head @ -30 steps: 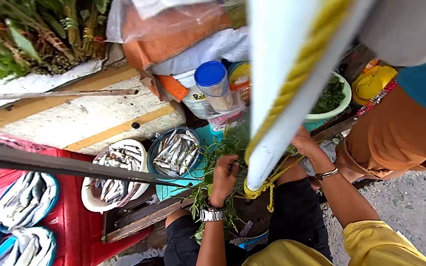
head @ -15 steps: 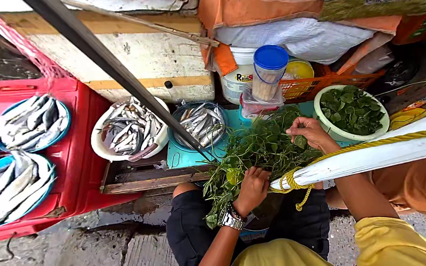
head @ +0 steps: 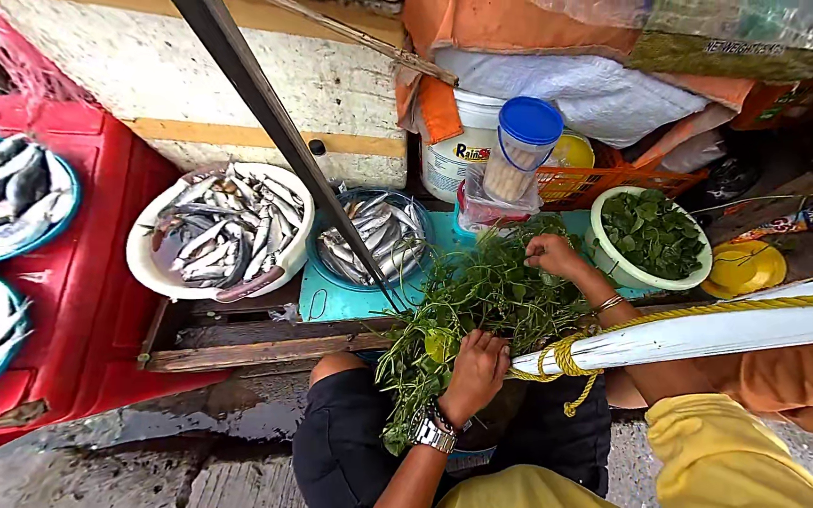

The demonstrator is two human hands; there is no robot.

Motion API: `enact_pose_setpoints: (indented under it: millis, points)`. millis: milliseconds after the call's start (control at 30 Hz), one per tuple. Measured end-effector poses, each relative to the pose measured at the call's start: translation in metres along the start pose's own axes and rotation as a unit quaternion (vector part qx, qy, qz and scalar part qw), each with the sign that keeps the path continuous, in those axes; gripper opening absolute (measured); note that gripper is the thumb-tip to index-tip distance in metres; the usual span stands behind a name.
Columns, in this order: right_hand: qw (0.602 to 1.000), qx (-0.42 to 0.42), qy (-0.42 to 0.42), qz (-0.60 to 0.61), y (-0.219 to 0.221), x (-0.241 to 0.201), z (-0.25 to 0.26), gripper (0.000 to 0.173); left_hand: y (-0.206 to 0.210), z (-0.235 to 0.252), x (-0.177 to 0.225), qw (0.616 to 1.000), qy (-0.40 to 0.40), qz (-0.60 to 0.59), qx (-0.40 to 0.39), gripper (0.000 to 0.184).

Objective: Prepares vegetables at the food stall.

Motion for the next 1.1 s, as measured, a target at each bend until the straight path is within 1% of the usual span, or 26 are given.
enact_pose_setpoints:
  millis: [67,100,133,200,267,367,400,467,533,600,667,733,800,867,933,967,1000,1033,1067,1100]
  points:
    - [0.998,0.017,0.046,0.051,-0.01,0.003,-0.014,0.018,-0.001,-0.001,0.0,1.0,0.002,-0.004,0.001,0.037]
    - [0.993,0.014,0.088,0.083,-0.016,-0.002,-0.028,0.021,-0.002,-0.001,0.0,1.0,0.004,-0.005,0.001,0.037]
    - [0.985,0.011,0.126,0.119,-0.019,-0.003,-0.037,0.023,-0.002,0.0,0.0,1.0,0.005,-0.006,0.001,0.037]
    - [0.968,0.016,0.167,0.185,-0.022,0.0,-0.042,0.023,-0.002,0.001,0.0,1.0,0.008,-0.008,-0.001,0.037]
    - [0.957,0.023,0.183,0.226,-0.023,0.001,-0.044,0.019,-0.001,0.003,0.0,1.0,0.009,-0.01,-0.005,0.037]
    - [0.95,0.026,0.195,0.244,-0.02,-0.003,-0.039,0.018,-0.001,0.002,-0.002,1.0,0.008,-0.014,-0.001,0.037]
    - [0.947,0.023,0.195,0.254,-0.016,-0.002,-0.031,0.021,-0.002,0.001,-0.003,1.0,0.008,-0.014,0.003,0.037]
    - [0.947,0.005,0.185,0.264,-0.007,0.01,-0.013,0.033,-0.001,0.003,-0.004,1.0,0.013,-0.007,0.009,0.037]
    - [0.955,-0.02,0.165,0.248,-0.001,0.014,-0.006,0.038,-0.001,0.003,-0.004,1.0,0.02,-0.001,0.015,0.038]
    - [0.969,-0.043,0.135,0.202,0.003,0.009,-0.004,0.032,-0.001,0.003,-0.004,0.999,0.029,0.005,0.025,0.04]
    - [0.984,-0.058,0.112,0.124,0.013,0.015,0.003,0.028,-0.001,0.003,-0.005,0.999,0.034,0.009,0.028,0.041]
    - [0.995,-0.038,0.079,0.043,0.033,0.041,0.023,0.023,-0.003,0.001,-0.004,0.999,0.04,0.012,0.034,0.042]
    - [0.998,-0.033,0.051,-0.03,0.059,0.073,0.05,0.021,-0.005,0.001,-0.004,0.998,0.043,0.016,0.038,0.043]
    - [0.996,-0.046,0.027,-0.067,0.075,0.086,0.065,0.021,-0.006,0.0,-0.002,0.998,0.046,0.016,0.037,0.043]
    - [0.995,-0.024,-0.018,-0.099,0.083,0.091,0.065,0.02,-0.006,-0.002,-0.003,0.999,0.042,0.015,0.031,0.043]
    - [0.994,-0.014,-0.033,-0.103,0.073,0.074,0.053,0.021,-0.006,-0.003,-0.003,0.999,0.037,0.014,0.026,0.042]
    - [0.994,-0.041,-0.006,-0.097,0.052,0.038,0.033,0.024,-0.007,-0.004,-0.003,0.999,0.033,0.012,0.022,0.041]
    - [0.99,-0.098,0.078,-0.067,0.024,-0.007,0.008,0.027,-0.008,-0.005,-0.002,0.999,0.03,0.011,0.021,0.041]
    - [0.989,-0.092,0.116,-0.017,-0.001,-0.038,-0.013,0.027,-0.008,-0.005,-0.002,0.999,0.025,0.009,0.019,0.04]
    - [0.989,-0.061,0.132,0.04,-0.018,-0.05,-0.028,0.028,-0.008,-0.005,-0.002,1.0,0.022,0.006,0.02,0.039]
Point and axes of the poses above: each hand's wrist, its own z-axis towards the middle knuckle, its own y-axis out of the palm, x = y × z, the point moved 8 cm from there along z, towards the middle knuckle
